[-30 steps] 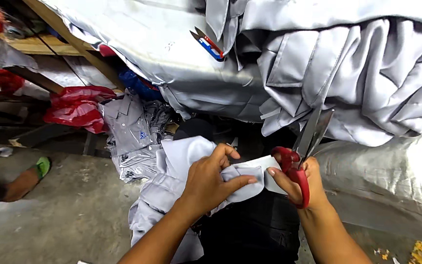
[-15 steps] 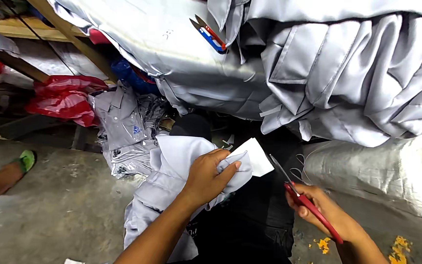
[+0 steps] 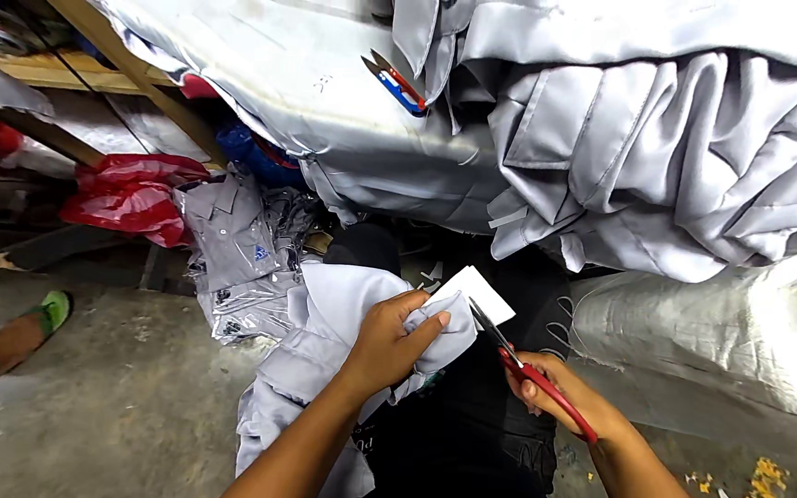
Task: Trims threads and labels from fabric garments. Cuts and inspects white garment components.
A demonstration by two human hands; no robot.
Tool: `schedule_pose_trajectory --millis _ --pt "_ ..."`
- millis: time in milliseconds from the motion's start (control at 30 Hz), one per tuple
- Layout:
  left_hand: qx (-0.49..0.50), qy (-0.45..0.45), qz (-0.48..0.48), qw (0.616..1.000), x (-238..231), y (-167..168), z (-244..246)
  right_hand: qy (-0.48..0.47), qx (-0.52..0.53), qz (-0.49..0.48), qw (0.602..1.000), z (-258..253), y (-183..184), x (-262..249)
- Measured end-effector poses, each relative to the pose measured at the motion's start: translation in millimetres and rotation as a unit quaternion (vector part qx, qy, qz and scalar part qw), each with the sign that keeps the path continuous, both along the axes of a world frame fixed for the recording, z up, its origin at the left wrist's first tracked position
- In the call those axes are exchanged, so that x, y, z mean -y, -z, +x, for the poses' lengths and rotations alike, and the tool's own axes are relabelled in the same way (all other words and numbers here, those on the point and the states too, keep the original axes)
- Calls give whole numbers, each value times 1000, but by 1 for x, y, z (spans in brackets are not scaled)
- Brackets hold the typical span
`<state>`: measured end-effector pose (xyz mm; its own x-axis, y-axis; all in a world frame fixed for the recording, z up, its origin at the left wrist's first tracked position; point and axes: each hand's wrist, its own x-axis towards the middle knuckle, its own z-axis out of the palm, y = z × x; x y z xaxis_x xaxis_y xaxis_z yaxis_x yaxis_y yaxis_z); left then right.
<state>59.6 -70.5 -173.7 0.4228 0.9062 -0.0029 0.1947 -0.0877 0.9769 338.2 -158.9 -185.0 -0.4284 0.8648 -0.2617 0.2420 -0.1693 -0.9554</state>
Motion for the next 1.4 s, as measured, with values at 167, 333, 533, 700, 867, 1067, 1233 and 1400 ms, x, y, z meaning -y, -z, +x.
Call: schedule_pose_trajectory --millis 167,333,533,700,867,1067,1233,1400 --pt "26 23 -26 999 2 3 3 18 -44 17 999 -12 9 -4" --pt "57 20 -49 997 4 4 4 29 -64 26 997 -18 12 -4" --pt "64 29 -56 996 4 4 4 49 -44 29 997 -19 11 -3" --pt "52 57 -60 995 0 2 1 44 -58 17 997 -14 11 -1" --pt "9 133 -40 990 -4 4 -2 6 -65 -12 998 -8 11 -1" --pt "-42 162 12 986 -8 2 -3 88 -31 -25 995 -4 -2 -4" --pt "-171 215 155 949 -1 -8 11 124 101 149 976 -24 -27 -39" --pt "-250 79 222 939 7 -7 7 96 125 198 967 -47 -26 -63"
